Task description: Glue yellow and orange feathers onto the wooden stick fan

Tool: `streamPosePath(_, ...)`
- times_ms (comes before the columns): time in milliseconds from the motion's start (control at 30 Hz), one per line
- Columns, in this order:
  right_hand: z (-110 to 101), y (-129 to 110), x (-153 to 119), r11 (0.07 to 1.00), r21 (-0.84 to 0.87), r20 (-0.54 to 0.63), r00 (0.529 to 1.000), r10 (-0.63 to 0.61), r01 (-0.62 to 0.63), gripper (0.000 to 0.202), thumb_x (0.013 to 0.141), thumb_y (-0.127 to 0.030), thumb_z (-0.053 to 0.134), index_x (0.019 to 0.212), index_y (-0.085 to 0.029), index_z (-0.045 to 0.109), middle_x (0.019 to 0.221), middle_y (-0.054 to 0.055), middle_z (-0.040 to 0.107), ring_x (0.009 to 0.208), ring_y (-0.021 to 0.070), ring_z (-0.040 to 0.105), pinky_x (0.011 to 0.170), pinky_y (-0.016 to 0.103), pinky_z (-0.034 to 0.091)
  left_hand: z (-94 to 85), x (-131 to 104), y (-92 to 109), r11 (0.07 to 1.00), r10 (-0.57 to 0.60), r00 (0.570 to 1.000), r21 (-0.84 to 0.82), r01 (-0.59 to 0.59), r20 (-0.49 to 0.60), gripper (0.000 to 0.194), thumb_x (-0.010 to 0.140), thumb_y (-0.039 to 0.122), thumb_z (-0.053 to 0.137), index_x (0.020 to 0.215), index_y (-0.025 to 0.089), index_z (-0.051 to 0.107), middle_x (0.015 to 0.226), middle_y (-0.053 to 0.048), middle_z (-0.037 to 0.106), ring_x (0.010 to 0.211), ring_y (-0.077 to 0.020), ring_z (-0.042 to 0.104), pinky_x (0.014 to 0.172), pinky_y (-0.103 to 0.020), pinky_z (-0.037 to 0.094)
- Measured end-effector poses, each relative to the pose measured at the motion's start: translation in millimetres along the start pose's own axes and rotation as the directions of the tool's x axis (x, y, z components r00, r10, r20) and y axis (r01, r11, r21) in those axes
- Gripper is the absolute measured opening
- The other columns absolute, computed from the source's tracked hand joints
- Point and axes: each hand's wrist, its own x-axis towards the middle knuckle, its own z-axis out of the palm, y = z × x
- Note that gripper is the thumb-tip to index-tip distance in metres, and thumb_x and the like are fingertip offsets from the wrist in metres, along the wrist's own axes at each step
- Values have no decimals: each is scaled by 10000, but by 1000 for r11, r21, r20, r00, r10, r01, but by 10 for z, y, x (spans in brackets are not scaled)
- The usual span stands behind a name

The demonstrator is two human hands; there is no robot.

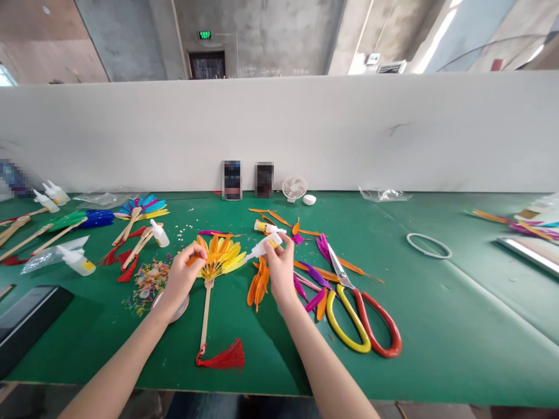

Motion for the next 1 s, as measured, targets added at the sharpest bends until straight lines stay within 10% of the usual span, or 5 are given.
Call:
streamPosePath(267,-117,119,179,959,246,18,990,141,-141,290,581,-373,678,716,-222,471,708,-30,605,742,145,627,704,296,547,-40,88,-59,910,-189,966,-402,105,-176,41,563,194,488,589,192,456,598,44,433,557,-92,430,560,-218,351)
streamPosePath(633,-162,154,265,947,231,43,975,218,-222,255,635,-409,680,635,-210,519,571,-46,562,412,65,494,365,175,460,1,77,-79,921,-149,987,-373,115,-66,31,571,194,515,595,182,500,644,39,469,591,-87,459,591,-212,393)
streamPosePath(833,-266,36,414,939,316,-49,986,157,-134,183,647,-331,668,654,-219,524,675,-23,586,658,107,613,592,202,547,4,91,-62,886,-188,978,-445,132,-84,72,566,219,554,613,176,522,654,36,502,607,-94,511,625,-230,424)
streamPosePath(1000,-316,30,373,997,65,-73,997,-39,43,280,610,-338,649,833,-190,570,832,10,600,828,162,588,714,290,494,4,102,-76,898,-208,970,-418,138,-125,85,573,242,545,624,180,516,643,35,505,617,-105,522,646,-244,430)
